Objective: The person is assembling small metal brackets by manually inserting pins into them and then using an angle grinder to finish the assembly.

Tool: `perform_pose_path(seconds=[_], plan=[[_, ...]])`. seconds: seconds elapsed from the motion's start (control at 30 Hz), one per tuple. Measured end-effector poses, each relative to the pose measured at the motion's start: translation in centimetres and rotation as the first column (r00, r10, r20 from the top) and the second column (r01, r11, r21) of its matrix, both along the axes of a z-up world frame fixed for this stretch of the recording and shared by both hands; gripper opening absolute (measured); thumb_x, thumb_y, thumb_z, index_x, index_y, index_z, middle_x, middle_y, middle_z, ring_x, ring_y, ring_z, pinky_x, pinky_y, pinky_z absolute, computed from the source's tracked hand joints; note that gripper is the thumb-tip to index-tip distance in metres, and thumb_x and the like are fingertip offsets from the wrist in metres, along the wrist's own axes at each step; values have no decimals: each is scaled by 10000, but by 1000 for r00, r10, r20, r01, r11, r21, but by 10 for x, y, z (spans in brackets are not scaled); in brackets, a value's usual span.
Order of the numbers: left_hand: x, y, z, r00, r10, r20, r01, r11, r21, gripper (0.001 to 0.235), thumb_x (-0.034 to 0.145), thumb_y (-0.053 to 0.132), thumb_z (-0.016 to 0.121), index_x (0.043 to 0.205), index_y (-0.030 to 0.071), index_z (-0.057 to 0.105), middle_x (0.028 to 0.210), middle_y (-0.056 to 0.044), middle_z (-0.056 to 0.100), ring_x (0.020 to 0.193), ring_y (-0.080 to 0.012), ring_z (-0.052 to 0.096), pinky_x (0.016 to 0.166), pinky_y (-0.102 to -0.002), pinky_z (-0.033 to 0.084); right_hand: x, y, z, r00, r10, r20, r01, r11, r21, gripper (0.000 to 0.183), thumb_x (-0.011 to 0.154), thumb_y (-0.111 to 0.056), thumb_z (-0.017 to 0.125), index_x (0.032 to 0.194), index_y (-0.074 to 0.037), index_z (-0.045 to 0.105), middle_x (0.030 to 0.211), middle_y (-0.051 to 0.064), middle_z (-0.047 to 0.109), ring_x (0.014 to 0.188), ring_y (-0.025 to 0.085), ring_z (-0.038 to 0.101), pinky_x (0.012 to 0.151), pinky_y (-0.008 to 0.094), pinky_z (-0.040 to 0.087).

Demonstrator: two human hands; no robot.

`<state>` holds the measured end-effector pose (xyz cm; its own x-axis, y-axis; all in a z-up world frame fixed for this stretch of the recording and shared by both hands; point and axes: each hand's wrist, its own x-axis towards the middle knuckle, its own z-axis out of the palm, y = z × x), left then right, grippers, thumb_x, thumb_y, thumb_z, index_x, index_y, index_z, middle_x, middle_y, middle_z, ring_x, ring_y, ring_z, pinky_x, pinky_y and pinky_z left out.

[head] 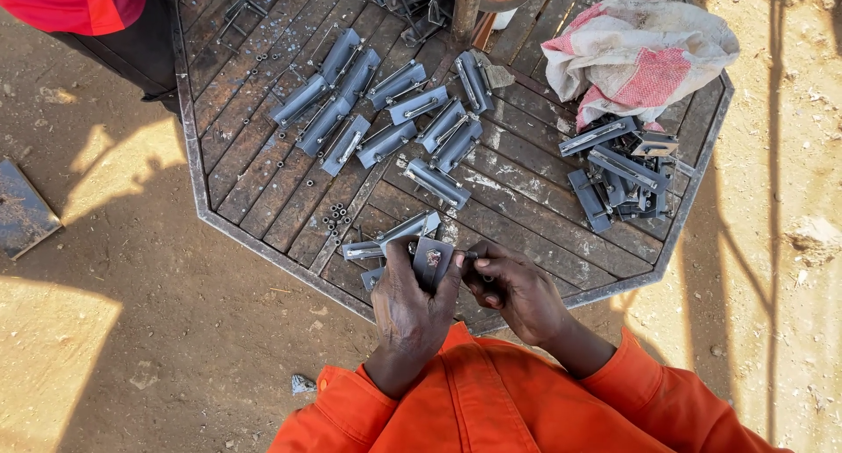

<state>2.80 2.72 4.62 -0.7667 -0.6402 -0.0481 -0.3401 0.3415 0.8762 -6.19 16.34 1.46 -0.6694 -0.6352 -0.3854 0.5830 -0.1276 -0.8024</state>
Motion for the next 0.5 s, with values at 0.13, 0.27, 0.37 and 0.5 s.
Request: perform_pose_path(seconds=[0.13,0.27,0.37,0.5], plan=[[-1,0,1,999,-10,-33,9,1000,-23,483,903,423,750,1153,83,515,748,-246,645,706,-496,702,611,-536,527,0,0,4,1000,-7,29,6,1000,13,132,870,-139,592,937,-45,657,623,115,464,545,124,367,499,236,261],[-2,-2,0,996,-31,-87,24,997,-78,506,892,433,765,1150,71,525,739,-244,639,687,-491,696,588,-534,527,0,1,3,998,-15,60,14,1000,17,113,857,-134,605,915,-49,651,619,117,474,538,112,372,495,225,252],[-1,-3,-7,992,-55,-117,37,988,-150,525,862,435,796,1145,73,543,735,-227,643,669,-465,700,578,-516,539,-4,4,2,998,-14,65,13,1000,19,81,838,-114,619,877,-51,650,610,108,473,531,104,371,492,223,253],[0,-3,-21,981,-104,-166,37,930,-366,536,831,483,805,1132,110,565,762,-138,638,663,-377,705,591,-455,575,-10,6,7,996,9,90,-18,995,99,38,790,-81,620,805,-47,629,587,71,440,498,74,337,455,197,228]])
